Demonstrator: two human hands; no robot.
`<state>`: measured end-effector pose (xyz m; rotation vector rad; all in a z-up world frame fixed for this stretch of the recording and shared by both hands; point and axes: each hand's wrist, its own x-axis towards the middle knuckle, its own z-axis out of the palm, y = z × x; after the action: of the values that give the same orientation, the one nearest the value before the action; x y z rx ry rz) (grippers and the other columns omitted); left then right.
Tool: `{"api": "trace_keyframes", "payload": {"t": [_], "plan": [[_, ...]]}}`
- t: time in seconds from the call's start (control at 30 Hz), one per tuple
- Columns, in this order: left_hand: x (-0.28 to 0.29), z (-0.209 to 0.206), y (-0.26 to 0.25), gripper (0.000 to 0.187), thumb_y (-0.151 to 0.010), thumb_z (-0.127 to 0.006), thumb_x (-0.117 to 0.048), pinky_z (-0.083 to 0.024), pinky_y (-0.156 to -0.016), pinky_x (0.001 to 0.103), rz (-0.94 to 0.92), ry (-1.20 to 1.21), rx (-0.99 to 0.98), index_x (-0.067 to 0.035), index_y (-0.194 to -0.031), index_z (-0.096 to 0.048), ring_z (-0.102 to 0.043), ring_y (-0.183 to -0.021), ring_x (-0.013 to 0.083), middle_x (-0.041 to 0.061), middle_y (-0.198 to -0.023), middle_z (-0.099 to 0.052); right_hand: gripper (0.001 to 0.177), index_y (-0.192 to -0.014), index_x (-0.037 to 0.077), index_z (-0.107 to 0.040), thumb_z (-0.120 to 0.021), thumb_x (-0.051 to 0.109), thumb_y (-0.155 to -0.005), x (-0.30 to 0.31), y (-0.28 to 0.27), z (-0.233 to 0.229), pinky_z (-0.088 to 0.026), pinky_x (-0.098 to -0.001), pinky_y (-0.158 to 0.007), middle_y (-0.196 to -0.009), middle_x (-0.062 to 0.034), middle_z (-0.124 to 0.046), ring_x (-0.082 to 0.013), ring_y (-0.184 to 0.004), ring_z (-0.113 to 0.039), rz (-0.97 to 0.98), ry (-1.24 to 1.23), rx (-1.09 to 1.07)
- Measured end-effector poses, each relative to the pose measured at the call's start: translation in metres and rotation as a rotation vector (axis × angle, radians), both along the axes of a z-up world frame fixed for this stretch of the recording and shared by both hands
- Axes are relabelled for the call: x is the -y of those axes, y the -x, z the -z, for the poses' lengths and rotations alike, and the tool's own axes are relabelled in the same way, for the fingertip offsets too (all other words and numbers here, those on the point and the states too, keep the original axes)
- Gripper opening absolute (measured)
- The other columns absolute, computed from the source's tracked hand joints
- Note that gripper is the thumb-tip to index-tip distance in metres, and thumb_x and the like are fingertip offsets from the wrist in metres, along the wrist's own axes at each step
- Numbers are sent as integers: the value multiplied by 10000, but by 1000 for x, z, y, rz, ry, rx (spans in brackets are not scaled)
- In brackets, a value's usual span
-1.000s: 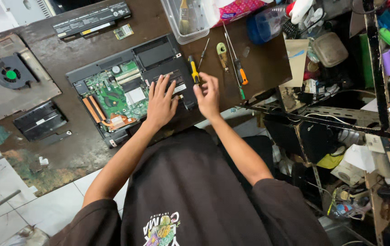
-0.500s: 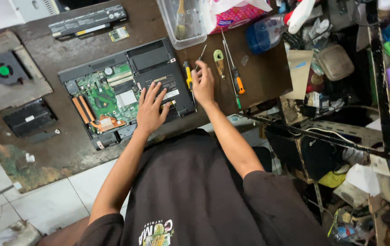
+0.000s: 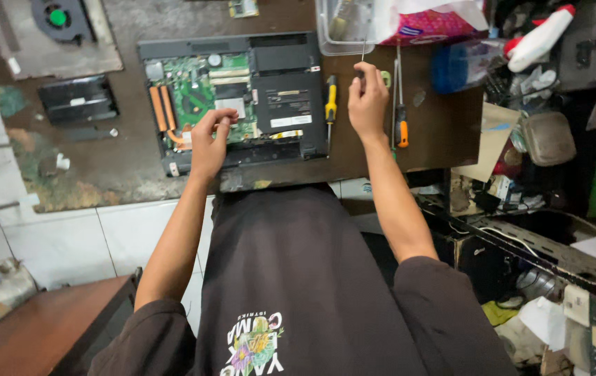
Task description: The person removes the back cover of a laptop and uses a screwdriver to unscrew and remove the cooling fan and a small circuit board. They then use a prying tool to detach and remove the battery from the laptop chassis.
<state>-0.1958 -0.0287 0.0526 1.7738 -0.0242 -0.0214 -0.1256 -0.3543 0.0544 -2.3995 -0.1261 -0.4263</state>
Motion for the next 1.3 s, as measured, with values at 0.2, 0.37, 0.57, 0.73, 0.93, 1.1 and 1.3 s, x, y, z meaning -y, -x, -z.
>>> {"api": "trace_keyframes", "payload": {"t": [0.2,0.37,0.57,0.73,0.93,1.1,1.3], "plan": [[-47,18,33,330,-804,-559,91,-493,-917,436,-58,-342,269,-95,-1036,-702,-641,-975,320,95,-1002,-638,197,-1097,26,-657,-560,79,-933,-73,51,-42,-589,-313,-706,-757,-133,-683,-210,-698,-724,-376,-766,-478],[-70,29,40,384,-750,-513,150,-303,-1107,511,-148,-321,315,-33,-1045,-674,-568,-1164,410,150,-1102,-602,484,-1208,-76,-534,-479,307,-916,-121,76,-33,-586,-320,-757,-878,-270,-696,-287,-836,-739,-484,-1324,-698],[-102,29,47,398,-751,-472,184,-404,-1057,478,-207,-208,333,-21,-1010,-695,-624,-1089,387,131,-1038,-628,353,-1183,-70,-554,-613,67,-863,-157,88,-11,-583,-298,-707,-846,-234,-698,-271,-788,-729,-458,-1113,-592],[-103,36,69,367,-733,-576,106,-205,-1169,479,-86,-318,345,-87,-1012,-716,-499,-1297,354,110,-1202,-615,171,-1076,-6,-661,-574,1,-929,-192,97,-11,-541,-242,-559,-637,-123,-669,-177,-566,-680,-495,-758,-500],[-97,37,76,658,-644,-843,-166,-175,-1162,535,86,-629,310,-176,-1271,-643,-297,-1433,351,90,-1475,-469,90,-963,102,-726,-695,172,-914,-217,105,-7,-522,-300,-661,-773,-57,-684,-204,-695,-660,-513,-351,-299],[-93,51,76,729,-628,-867,-311,-144,-1174,554,103,-831,281,-244,-1307,-610,-335,-1430,261,23,-1476,-473,81,-971,74,-720,-657,103,-929,-222,105,-10,-559,-362,-749,-851,-92,-715,-280,-804,-705,-511,-258,-270],[-74,37,78,627,-724,-834,-254,-14,-1120,642,172,-746,244,-237,-1308,-608,-290,-1447,290,49,-1516,-428,144,-956,48,-662,-617,184,-975,-176,98,-1,-530,-423,-694,-808,-155,-644,-343,-781,-671,-387,-189,-258]]}}
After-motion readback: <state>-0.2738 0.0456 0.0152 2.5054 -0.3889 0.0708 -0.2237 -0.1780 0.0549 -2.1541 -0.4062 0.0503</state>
